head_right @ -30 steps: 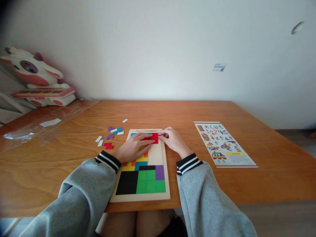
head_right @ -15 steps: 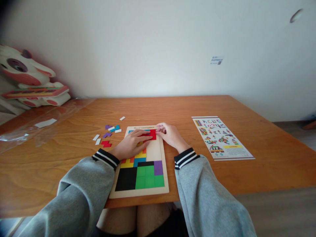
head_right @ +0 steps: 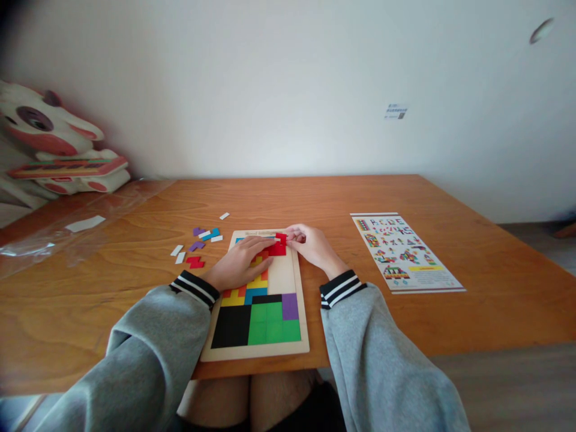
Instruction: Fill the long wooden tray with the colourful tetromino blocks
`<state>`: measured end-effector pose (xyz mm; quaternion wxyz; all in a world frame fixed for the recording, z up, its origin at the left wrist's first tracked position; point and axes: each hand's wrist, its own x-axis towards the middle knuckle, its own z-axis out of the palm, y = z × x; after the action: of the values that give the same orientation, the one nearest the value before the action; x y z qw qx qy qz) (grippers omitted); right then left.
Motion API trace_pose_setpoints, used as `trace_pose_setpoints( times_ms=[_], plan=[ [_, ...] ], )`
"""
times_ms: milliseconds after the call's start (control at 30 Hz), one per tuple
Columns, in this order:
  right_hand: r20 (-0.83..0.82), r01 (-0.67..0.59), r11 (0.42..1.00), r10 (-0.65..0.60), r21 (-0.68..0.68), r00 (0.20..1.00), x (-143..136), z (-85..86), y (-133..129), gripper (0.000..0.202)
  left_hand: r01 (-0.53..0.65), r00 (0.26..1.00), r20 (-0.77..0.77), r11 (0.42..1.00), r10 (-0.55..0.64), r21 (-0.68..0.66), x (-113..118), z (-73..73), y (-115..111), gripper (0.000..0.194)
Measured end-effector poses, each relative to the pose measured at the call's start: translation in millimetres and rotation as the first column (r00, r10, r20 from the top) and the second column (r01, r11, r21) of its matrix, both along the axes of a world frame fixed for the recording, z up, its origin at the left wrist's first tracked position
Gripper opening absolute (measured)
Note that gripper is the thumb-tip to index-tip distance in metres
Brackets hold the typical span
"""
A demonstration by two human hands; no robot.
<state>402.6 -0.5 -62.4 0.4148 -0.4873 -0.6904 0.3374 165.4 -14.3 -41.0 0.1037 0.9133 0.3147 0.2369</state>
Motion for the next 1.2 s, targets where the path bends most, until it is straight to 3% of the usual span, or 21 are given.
trace_pose_setpoints(
  times_ms=[133,367,600,767,933,1133,1200],
  plan=[
    [0.006,-0.041,0.999,0.041,-0.015,0.999,-1,1.4,-1,0.028,-0.034,0.999,0.019,0.999,0.034,-0.021,0,-0.1,0,0.039],
    [0.168,0.009,0.995,-0.026,0.099,0.985,-1,5.8,-5,0.023,0.011,1.0,0.02,1.0,-0.011,0.002,0,-0.2,1,0.031],
    [0.026,0.011,1.0,-0.012,0.025,1.0,-3,5.1,-5,0.021,-0.014,0.997,0.076,0.998,0.02,-0.069,1,-2.0,2,0.036],
    [-0.036,-0.044,0.998,0.045,0.033,0.998,-13,17.8,-12,0.023,-0.109,0.96,0.225,0.964,0.165,-0.243,1,1.7,4,0.04],
    [0.02,-0.112,0.993,0.112,0.022,0.994,-21,26.3,-19,0.024,-0.064,0.954,0.253,0.935,0.16,-0.349,1,8.5,4,0.033],
    [0.189,-0.098,0.993,0.083,0.072,0.978,-9,27.2,-18,0.032,-0.241,0.941,0.164,0.924,0.297,-0.296,1,11.1,0,0.033],
    [0.258,-0.113,0.99,0.089,0.082,0.962,-5,26.9,-17,0.031,-0.252,0.946,0.137,0.933,0.293,-0.258,0,12.7,-1,0.031]
  ],
)
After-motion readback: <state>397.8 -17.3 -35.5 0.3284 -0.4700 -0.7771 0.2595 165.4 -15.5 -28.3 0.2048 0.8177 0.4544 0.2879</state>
